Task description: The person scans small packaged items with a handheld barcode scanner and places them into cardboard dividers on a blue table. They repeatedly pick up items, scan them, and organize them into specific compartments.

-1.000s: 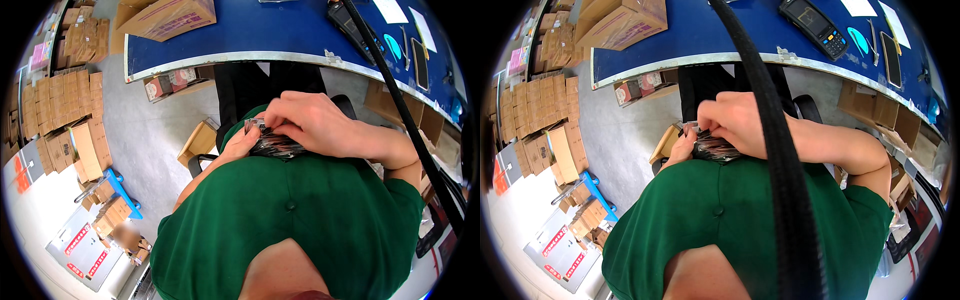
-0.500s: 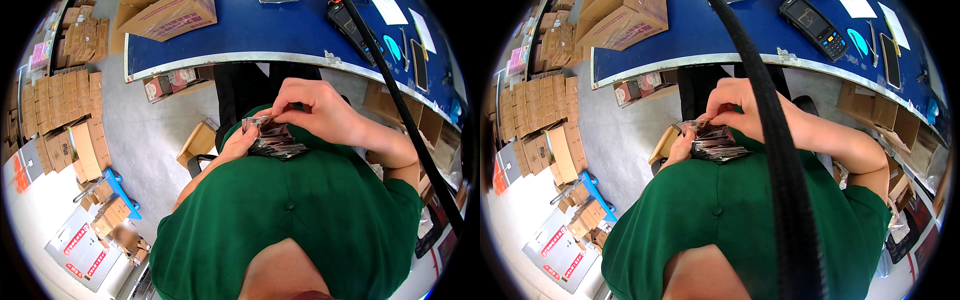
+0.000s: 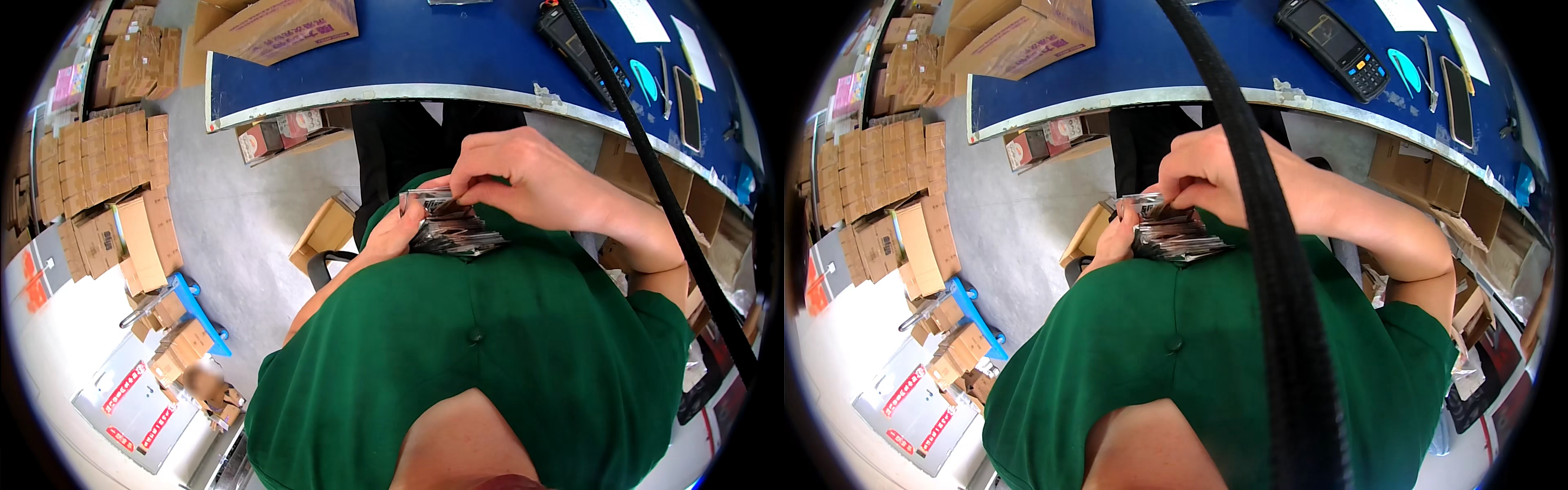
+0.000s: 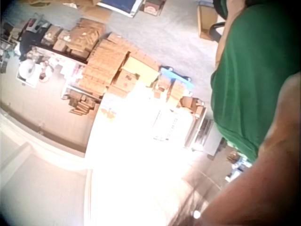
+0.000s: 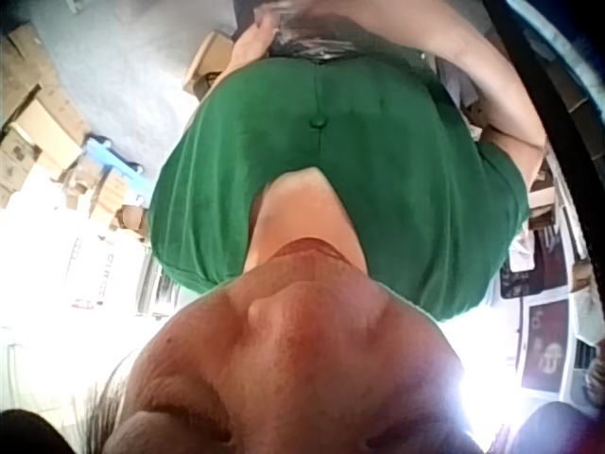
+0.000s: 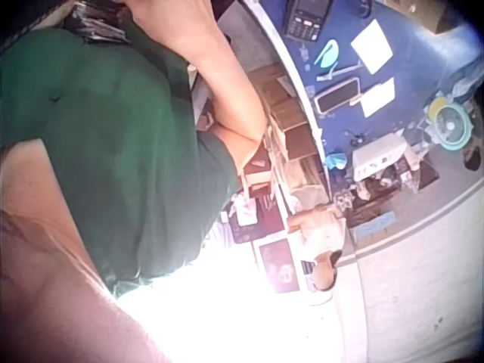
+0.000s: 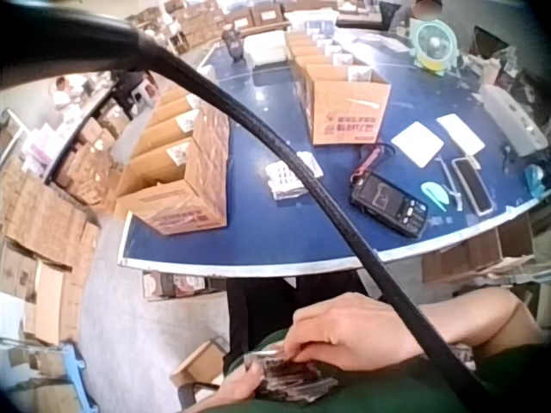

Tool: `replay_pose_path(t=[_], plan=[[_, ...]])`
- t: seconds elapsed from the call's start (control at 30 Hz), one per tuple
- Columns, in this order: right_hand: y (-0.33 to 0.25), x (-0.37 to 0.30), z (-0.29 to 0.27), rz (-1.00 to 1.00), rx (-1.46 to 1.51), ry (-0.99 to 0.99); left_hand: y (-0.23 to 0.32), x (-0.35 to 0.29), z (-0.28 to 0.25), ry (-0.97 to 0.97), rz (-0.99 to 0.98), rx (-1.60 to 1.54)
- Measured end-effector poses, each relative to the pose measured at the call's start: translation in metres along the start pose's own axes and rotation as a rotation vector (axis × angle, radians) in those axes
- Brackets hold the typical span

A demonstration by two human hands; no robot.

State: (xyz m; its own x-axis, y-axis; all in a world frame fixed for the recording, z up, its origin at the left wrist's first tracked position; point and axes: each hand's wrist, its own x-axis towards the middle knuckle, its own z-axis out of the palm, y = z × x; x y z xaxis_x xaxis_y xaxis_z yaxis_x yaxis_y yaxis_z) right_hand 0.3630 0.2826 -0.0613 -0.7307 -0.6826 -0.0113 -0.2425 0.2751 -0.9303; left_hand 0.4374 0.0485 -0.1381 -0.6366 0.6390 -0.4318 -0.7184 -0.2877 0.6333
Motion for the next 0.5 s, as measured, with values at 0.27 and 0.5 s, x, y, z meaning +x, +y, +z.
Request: replay_pose_path(t=[0.27,0.5], plan=[[0.000,0.001,0.014,-0.063,-0.182,-0.003,-0.001,-0.004,-0.001,0.080,-0.073,0.102],[-0.001,-0.009,0.022,-0.144,-0.111,0.081,-0.019,0.002,-0.004,0.116,-0.164,-0.332]])
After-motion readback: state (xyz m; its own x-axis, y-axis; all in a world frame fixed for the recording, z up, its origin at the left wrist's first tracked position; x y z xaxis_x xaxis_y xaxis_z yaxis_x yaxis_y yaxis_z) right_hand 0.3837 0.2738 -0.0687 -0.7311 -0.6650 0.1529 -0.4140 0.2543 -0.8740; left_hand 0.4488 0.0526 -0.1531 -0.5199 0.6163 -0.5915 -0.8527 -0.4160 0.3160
